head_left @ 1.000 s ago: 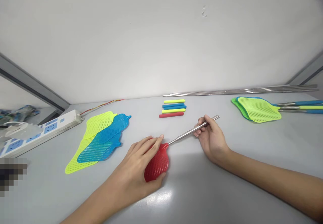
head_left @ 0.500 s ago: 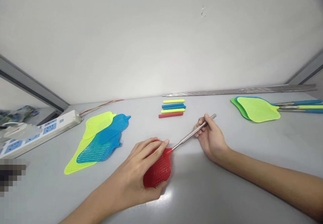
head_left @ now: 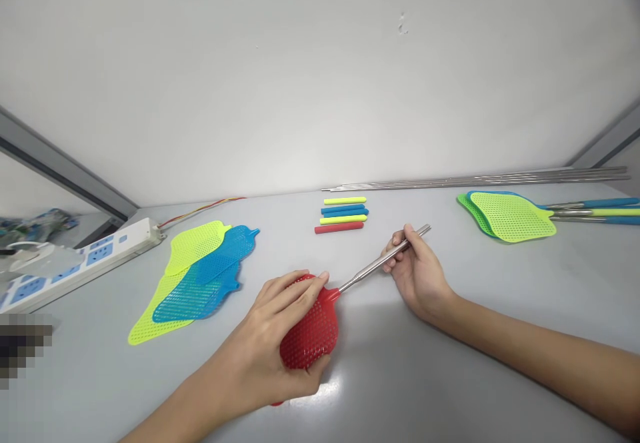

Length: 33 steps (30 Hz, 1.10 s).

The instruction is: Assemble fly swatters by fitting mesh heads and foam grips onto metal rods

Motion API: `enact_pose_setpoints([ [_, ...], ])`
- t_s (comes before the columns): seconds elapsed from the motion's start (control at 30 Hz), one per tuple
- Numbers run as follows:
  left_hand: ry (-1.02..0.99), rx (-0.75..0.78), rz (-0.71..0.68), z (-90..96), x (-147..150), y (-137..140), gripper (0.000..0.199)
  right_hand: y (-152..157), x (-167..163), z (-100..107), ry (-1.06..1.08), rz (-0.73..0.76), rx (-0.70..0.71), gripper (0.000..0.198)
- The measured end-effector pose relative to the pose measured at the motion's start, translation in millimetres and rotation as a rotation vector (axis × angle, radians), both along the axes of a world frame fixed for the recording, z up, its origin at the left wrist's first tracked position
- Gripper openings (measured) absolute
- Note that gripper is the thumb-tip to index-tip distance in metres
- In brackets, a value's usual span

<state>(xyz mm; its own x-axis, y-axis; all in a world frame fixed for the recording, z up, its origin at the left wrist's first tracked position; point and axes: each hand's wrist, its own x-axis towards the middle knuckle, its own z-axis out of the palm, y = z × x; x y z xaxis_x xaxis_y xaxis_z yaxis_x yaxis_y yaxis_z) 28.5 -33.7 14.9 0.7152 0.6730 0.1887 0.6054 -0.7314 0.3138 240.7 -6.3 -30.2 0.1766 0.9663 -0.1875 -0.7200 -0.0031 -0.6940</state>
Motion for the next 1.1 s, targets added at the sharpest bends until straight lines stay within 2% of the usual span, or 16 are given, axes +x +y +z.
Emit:
enact_pose_setpoints([
  [0.27, -0.040, -0.024, 0.013, 2.8, 0.3, -0.5, 0.074, -0.6, 0.7, 0.3, -0.033, 0.037, 0.015, 0.034],
  [0.77, -0.083, -0.076, 0.049, 4.7, 0.2, -0.9, 0.073, -3.4, 2.6, 0.9, -0.040, 0.104, 0.056, 0.031],
  [1.1, -0.100, 0.098, 0.066, 0.7, -2.2, 0.7, 0.072, -4.9, 3.5, 0.7, -0.103, 0.190, 0.086, 0.027],
])
